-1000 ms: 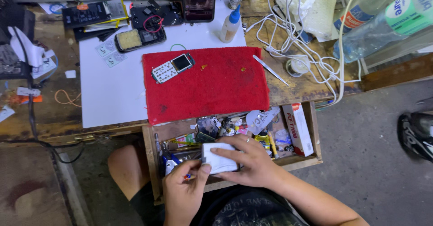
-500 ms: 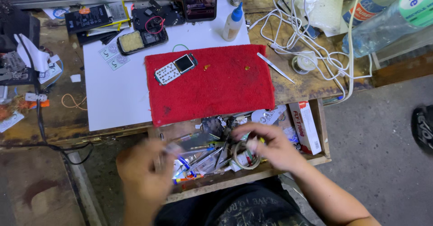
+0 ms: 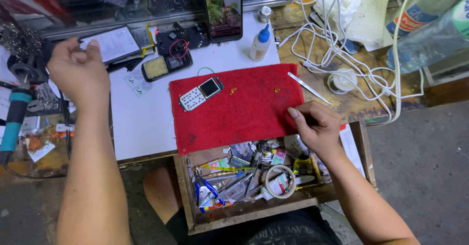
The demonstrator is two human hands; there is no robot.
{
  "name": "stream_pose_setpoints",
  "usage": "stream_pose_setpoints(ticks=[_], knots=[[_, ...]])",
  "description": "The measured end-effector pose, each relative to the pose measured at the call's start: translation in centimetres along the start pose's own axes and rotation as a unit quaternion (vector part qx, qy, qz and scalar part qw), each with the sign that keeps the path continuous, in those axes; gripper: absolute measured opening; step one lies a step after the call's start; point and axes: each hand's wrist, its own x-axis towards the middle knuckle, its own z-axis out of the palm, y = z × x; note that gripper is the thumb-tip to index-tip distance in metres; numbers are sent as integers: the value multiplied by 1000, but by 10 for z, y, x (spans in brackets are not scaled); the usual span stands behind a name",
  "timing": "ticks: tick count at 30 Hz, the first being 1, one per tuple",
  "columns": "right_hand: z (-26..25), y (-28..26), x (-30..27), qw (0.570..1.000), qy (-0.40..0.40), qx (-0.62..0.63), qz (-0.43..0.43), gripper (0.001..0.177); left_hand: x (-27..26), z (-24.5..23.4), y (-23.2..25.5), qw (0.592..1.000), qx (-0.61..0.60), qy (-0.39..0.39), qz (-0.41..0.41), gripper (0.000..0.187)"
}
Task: The person uses a soldering iron and tweezers to work on a small electronic component, likely a phone battery, placed on a red mat. They then retrieve a roll of tape from a drawer, cut a piece, and apply it to the component. Finally, they pick up a circuit board and continue soldering.
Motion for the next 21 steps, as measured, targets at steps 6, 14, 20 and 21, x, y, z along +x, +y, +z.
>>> stream_pose_setpoints(ticks=[6, 14, 20, 21], knots=[[0, -2, -2, 1000, 15, 0, 14, 10, -33, -27, 76, 945, 218, 10, 244, 27], [3, -5, -2, 1000, 10, -10, 11, 9, -104, -28, 131, 928, 112, -277, 222, 39], [3, -7, -3, 1000, 18, 0, 6, 9, -111, -24, 130, 929, 119, -270, 225, 33], [3, -7, -2, 1000, 17, 2, 5, 9, -113, -25, 132, 930, 118, -257, 232, 31]])
